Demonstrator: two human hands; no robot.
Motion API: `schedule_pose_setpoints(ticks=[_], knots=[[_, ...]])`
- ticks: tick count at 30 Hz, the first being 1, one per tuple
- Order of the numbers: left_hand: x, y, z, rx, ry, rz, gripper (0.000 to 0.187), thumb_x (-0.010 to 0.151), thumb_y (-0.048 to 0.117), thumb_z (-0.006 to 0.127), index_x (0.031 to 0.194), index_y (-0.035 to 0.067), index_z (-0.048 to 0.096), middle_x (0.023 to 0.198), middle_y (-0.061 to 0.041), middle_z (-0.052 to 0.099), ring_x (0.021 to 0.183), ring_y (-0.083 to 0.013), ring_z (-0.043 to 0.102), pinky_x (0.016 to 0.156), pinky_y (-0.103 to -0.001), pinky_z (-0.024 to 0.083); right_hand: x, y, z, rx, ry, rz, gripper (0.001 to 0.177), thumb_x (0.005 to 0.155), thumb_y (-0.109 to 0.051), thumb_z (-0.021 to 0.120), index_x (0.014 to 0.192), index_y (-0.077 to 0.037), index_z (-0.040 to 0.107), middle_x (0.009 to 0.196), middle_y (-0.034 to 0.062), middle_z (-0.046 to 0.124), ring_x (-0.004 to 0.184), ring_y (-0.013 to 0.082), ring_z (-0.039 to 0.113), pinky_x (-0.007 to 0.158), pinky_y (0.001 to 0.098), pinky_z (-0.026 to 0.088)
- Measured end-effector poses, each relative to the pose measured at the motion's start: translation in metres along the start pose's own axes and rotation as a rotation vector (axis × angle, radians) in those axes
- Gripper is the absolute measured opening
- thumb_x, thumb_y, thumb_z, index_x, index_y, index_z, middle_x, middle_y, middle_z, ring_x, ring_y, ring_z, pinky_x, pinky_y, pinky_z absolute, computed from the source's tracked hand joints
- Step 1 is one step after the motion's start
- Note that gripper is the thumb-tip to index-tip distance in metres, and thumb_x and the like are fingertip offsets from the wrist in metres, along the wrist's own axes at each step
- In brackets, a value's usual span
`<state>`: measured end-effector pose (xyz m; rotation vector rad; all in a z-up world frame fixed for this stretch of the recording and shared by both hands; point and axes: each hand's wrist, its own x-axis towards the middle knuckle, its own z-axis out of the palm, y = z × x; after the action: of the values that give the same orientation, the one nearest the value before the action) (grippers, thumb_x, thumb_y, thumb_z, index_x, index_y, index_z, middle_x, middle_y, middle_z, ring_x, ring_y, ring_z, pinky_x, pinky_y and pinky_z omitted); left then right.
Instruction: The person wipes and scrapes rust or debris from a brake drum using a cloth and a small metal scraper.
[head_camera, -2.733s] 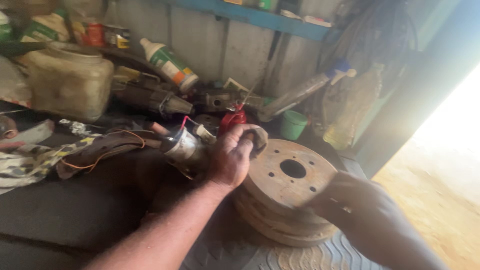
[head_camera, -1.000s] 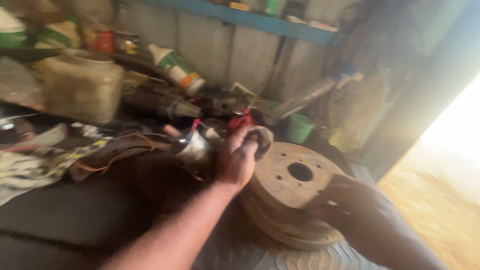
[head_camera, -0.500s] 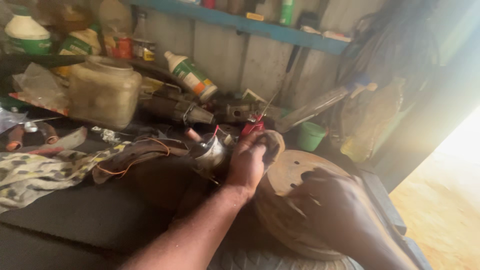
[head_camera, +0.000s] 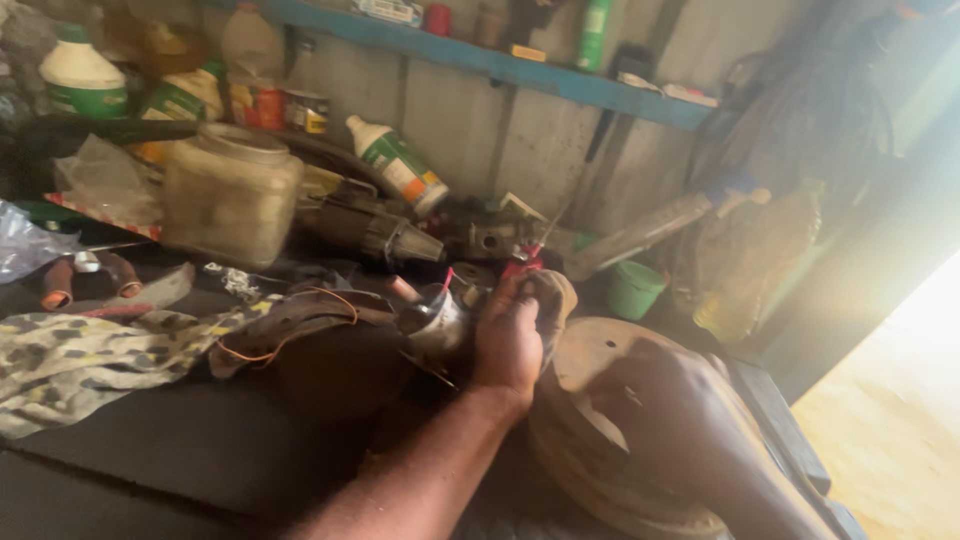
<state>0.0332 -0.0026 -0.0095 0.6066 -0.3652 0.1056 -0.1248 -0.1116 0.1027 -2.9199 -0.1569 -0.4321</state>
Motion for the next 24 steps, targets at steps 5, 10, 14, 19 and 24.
schedule_pose_setpoints(ticks=[5,10,14,19,24], knots=[[0.002,-0.006,-0.008,0.349,0.139,0.135,0.035,0.091,0.003,0.046,0.119,0.013,0.065,0.109,0.0,0.069,0.098,-0.0086,0.062,0.09,-0.022,0.048,0.004,0.015,0.01,-0.075,0.039,-0.132,0.025,0.069,-0.032,0.08,0.093,-0.028,0.086,0.093,0.0015,0.075,0.089,0.0279,0.07,0.077,0.0424,0.053],[0.011,-0.021,-0.016,-0.338,-0.241,0.119,0.027,0.106,0.004,0.044,0.123,-0.006,0.061,0.108,-0.01,0.064,0.099,-0.0183,0.06,0.094,-0.031,0.048,0.019,0.0,0.01,-0.049,0.095,-0.052,0.014,0.079,-0.027,0.073,0.087,-0.024,0.084,0.088,0.0041,0.073,0.087,0.0287,0.07,0.078,0.0432,0.054],[0.004,-0.01,-0.014,0.421,0.119,0.158,0.039,0.095,0.005,0.045,0.127,0.001,0.066,0.108,-0.004,0.066,0.099,-0.012,0.059,0.09,-0.027,0.047,0.01,-0.005,0.011,-0.032,0.039,0.107,0.015,0.079,-0.036,0.076,0.089,-0.029,0.085,0.084,0.0033,0.074,0.086,0.0267,0.071,0.079,0.0425,0.055],[-0.004,0.002,-0.001,0.114,0.0,0.119,0.035,0.102,0.01,0.042,0.126,-0.001,0.065,0.108,-0.006,0.066,0.099,-0.0149,0.06,0.092,-0.029,0.048,0.034,-0.006,0.016,-0.027,0.144,0.038,0.015,0.076,-0.032,0.075,0.084,-0.022,0.084,0.086,0.0043,0.075,0.09,0.0292,0.07,0.081,0.0455,0.053],[-0.006,0.012,0.0,0.351,0.102,0.16,0.034,0.099,0.012,0.044,0.125,0.004,0.065,0.109,-0.003,0.068,0.101,-0.0128,0.062,0.092,-0.027,0.049,0.027,-0.007,0.015,-0.101,0.031,0.093,0.015,0.079,-0.032,0.075,0.089,-0.028,0.084,0.086,0.0016,0.076,0.091,0.0266,0.071,0.082,0.0441,0.054]])
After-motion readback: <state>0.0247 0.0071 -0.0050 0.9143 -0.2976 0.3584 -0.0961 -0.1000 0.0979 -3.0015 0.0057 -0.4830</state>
